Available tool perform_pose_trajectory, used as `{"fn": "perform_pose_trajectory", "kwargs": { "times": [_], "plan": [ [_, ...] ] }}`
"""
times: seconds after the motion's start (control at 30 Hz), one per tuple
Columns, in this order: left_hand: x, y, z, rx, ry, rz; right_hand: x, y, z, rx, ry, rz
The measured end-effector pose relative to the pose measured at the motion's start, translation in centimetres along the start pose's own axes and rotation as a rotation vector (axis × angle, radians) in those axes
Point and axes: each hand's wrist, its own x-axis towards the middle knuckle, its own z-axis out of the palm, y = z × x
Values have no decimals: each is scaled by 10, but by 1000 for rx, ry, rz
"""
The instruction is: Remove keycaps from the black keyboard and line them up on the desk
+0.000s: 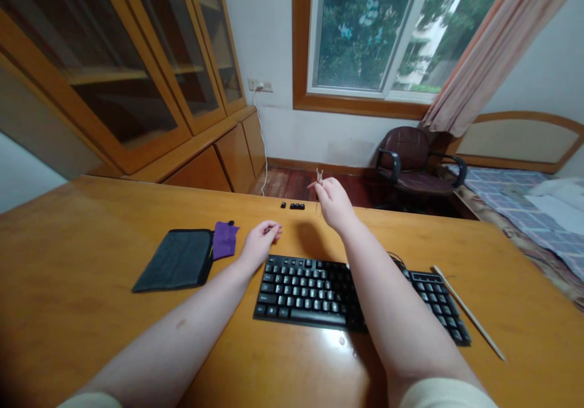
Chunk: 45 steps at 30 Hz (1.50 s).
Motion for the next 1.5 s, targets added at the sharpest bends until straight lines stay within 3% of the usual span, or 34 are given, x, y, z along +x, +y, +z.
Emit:
{"fn": "perform_pose_trajectory", "kwargs": {
  "times": [0.13, 0.2, 0.3, 0.7, 1.13, 1.3, 1.5],
  "plan": [
    [-23, 26, 9, 327, -203, 282, -56, -7, -9, 28, -170, -14],
    [-37, 33, 19, 480, -294, 332, -79, -3, -3, 61, -221, 16],
    [-53, 34, 33, 637, -361, 338, -98, 5, 7, 70, -195, 32],
    [-57, 26, 36, 742, -394, 346, -103, 15, 21, 80, -262, 72],
    [-54, 25, 36, 732, -431, 345, -106, 10, 7, 39, -531, -249],
    [-54, 24, 36, 701, -413, 322, -109, 12, 11, -58, -523, -181],
    [-54, 25, 36, 690, -409, 306, -108, 12, 12, -6, -475, -28]
  ]
}}
